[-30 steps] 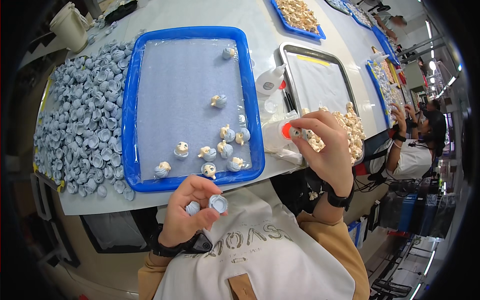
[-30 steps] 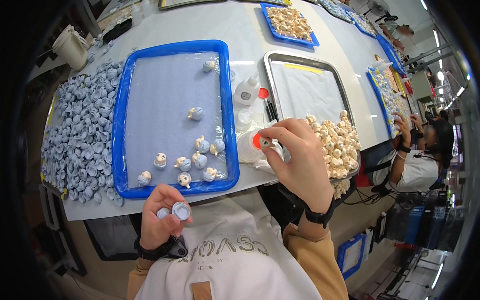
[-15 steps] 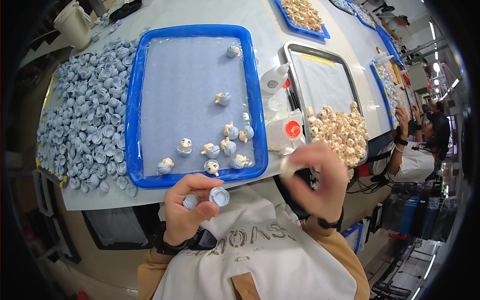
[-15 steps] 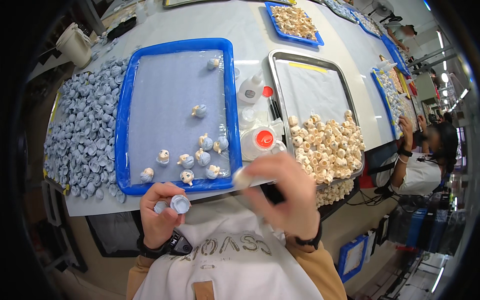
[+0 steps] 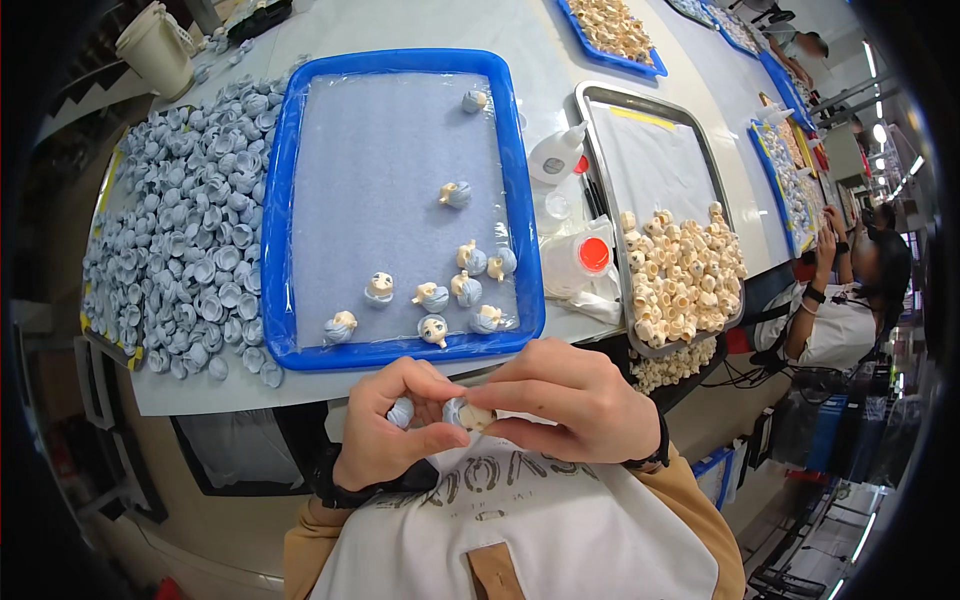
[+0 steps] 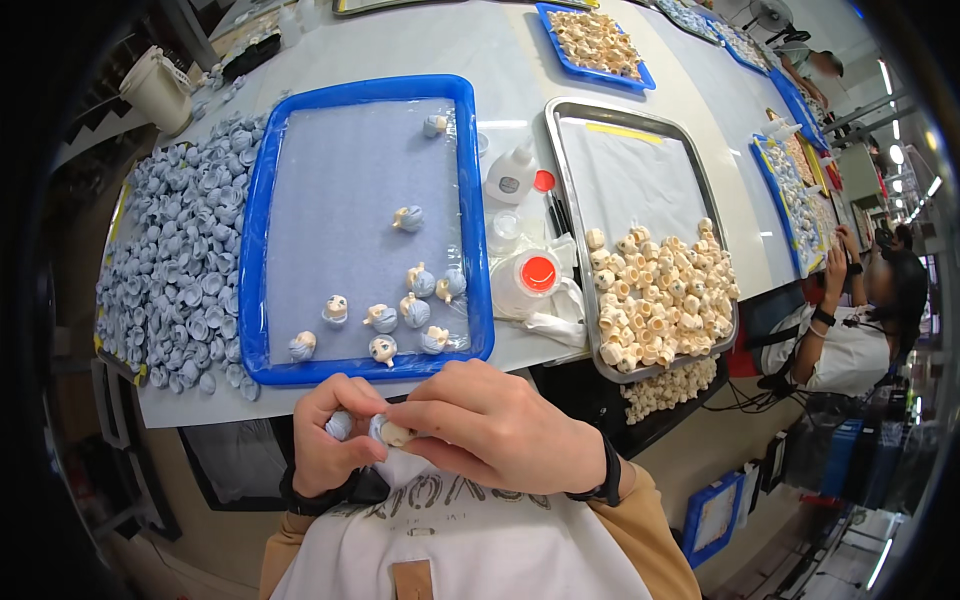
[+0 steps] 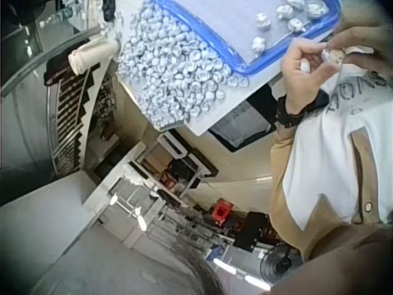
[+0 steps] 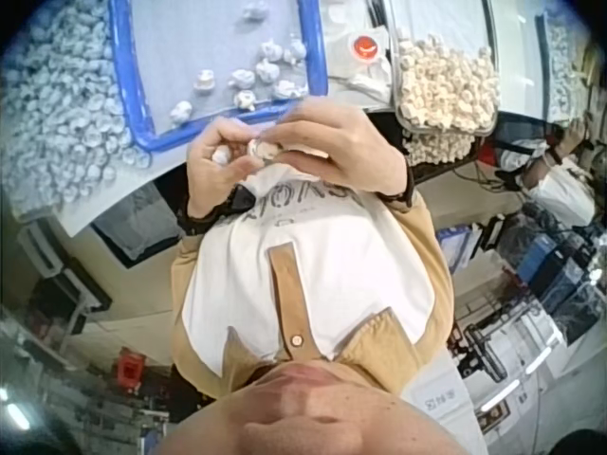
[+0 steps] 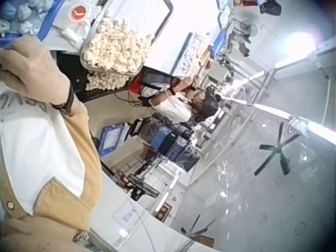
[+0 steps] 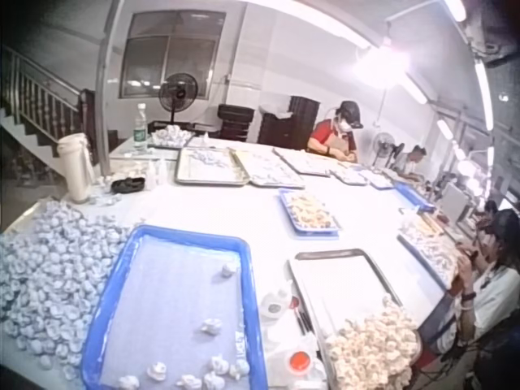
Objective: The person repeatedly picks up small blue plastic shells and beige cone-shaped pieces from trays on a table. They insert the beige cones into the blue shells and place the assembled units onto a blue tray. The process is repetitive and performed by hand without tools.
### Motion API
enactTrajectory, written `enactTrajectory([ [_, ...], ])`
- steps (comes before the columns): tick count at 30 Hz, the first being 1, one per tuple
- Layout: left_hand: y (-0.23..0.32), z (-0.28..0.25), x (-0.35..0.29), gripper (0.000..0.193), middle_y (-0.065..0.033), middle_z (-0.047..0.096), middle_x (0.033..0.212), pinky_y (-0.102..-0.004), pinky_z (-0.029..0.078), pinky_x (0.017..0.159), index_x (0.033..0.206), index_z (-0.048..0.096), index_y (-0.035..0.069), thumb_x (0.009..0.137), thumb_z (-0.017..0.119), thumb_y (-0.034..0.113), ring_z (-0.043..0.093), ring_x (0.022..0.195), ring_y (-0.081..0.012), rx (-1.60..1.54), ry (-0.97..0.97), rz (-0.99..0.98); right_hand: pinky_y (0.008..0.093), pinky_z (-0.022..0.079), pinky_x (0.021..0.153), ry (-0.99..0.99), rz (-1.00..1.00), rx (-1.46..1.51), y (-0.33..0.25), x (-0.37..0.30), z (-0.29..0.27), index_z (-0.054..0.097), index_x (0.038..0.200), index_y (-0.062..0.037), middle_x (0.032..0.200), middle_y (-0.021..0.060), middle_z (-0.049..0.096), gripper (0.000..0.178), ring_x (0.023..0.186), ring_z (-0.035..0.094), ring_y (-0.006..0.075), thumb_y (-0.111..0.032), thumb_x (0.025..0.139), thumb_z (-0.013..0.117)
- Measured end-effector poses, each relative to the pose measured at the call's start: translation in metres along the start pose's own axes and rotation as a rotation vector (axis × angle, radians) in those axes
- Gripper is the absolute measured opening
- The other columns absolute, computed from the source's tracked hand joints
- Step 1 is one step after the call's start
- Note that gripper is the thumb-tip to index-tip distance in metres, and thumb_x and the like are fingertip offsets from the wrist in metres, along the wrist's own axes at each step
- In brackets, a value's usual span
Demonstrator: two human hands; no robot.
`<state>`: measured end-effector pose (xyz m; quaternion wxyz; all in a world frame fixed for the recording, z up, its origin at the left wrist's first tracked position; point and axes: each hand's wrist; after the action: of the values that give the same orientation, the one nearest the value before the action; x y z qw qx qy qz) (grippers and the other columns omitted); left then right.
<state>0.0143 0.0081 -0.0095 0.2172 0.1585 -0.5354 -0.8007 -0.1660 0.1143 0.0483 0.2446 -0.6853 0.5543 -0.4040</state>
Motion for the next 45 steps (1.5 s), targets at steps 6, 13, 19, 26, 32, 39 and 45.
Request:
enactTrajectory([
  [6, 0.004, 0.001, 0.001, 0.032, -0.0033, 0.06, 0.077, -0.0185, 0.04, 0.054, 0.094, 0.06, 0.001, 0.071, 0.079, 0.013, 0.053, 0.062, -0.0042, 0.123, -0.044, 0.01, 0.0318, 0.045, 0.063, -0.027, -0.04, -0.088, -0.003, -0.001, -0.003, 0.062, 0.103, -0.0017, 0.085, 0.0065, 0.058, 0.034, 0.073, 0.057, 0.0218, -0.007, 0.071, 0.071],
  [13, 0.01, 0.015, 0.003, 0.033, -0.0054, 0.061, 0.08, -0.02, 0.045, 0.052, 0.107, 0.055, -0.004, 0.083, 0.068, 0.014, 0.059, 0.062, -0.0091, -0.157, 0.106, -0.041, 0.0294, 0.042, 0.061, 0.128, -0.086, -0.072, 0.0, 0.008, 0.02, 0.059, 0.116, -0.0019, 0.09, 0.0082, 0.059, 0.056, 0.075, 0.056, 0.0204, -0.012, 0.064, 0.077],
  [19, 0.011, 0.013, 0.006, 0.051, -0.0062, 0.061, 0.08, -0.02, 0.044, 0.05, 0.127, 0.037, -0.005, 0.09, 0.059, 0.023, 0.059, 0.059, -0.0107, -0.111, 0.046, -0.105, 0.0338, 0.043, 0.063, 0.189, -0.143, -0.223, 0.009, 0.008, 0.031, 0.055, 0.111, 0.004, 0.089, 0.0101, 0.053, 0.052, 0.072, 0.05, 0.0242, -0.011, 0.064, 0.072],
  [26, -0.018, -0.023, -0.01, 0.038, 0.0017, 0.047, 0.062, -0.0202, 0.034, 0.044, 0.115, 0.044, 0.0, 0.091, 0.054, 0.028, 0.041, 0.049, -0.0074, 0.24, 0.243, 0.139, 0.0347, 0.044, 0.062, 0.141, 0.014, -0.383, 0.015, -0.001, 0.01, 0.057, 0.106, 0.0037, 0.086, 0.0097, 0.053, 0.044, 0.073, 0.051, 0.0261, -0.009, 0.066, 0.07],
  [32, 0.012, 0.0, 0.009, 0.025, -0.0058, 0.043, 0.081, -0.0196, 0.032, 0.043, 0.104, 0.044, 0.0, 0.086, 0.044, 0.018, 0.04, 0.055, -0.01, -0.387, 0.482, 0.25, 0.0339, 0.045, 0.074, 0.097, 0.224, -0.488, 0.033, 0.003, 0.017, 0.05, 0.116, 0.0023, 0.095, 0.0116, 0.054, 0.049, 0.084, 0.051, 0.0274, 0.001, 0.069, 0.064],
  [39, 0.006, -0.006, 0.003, 0.031, -0.016, 0.048, 0.116, -0.0222, 0.044, 0.048, 0.116, 0.046, -0.006, 0.087, 0.039, 0.004, 0.048, 0.066, -0.0106, -0.117, 0.288, 0.071, 0.0349, 0.047, 0.073, 0.202, 0.172, -0.498, 0.021, 0.01, 0.01, 0.054, 0.11, -0.0007, 0.103, 0.0127, 0.057, 0.043, 0.088, 0.055, 0.0269, 0.0, 0.069, 0.064],
  [45, 0.01, -0.002, 0.003, 0.041, -0.0218, 0.052, 0.117, -0.027, 0.052, 0.064, 0.129, 0.039, -0.008, 0.092, 0.043, 0.011, 0.062, 0.082, -0.0197, -0.082, 0.103, -0.027, 0.0333, 0.049, 0.067, 0.548, 0.492, -0.771, 0.044, -0.033, -0.108, 0.065, 0.095, -0.0017, 0.083, 0.0128, 0.065, 0.017, 0.073, 0.062, 0.0217, -0.002, 0.078, 0.06],
])
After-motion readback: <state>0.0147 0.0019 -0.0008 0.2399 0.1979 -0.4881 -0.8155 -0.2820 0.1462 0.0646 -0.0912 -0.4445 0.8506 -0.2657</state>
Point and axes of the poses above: each hand's wrist, its own x-axis towards the middle knuckle, its own z-axis out of the palm, y = z × x
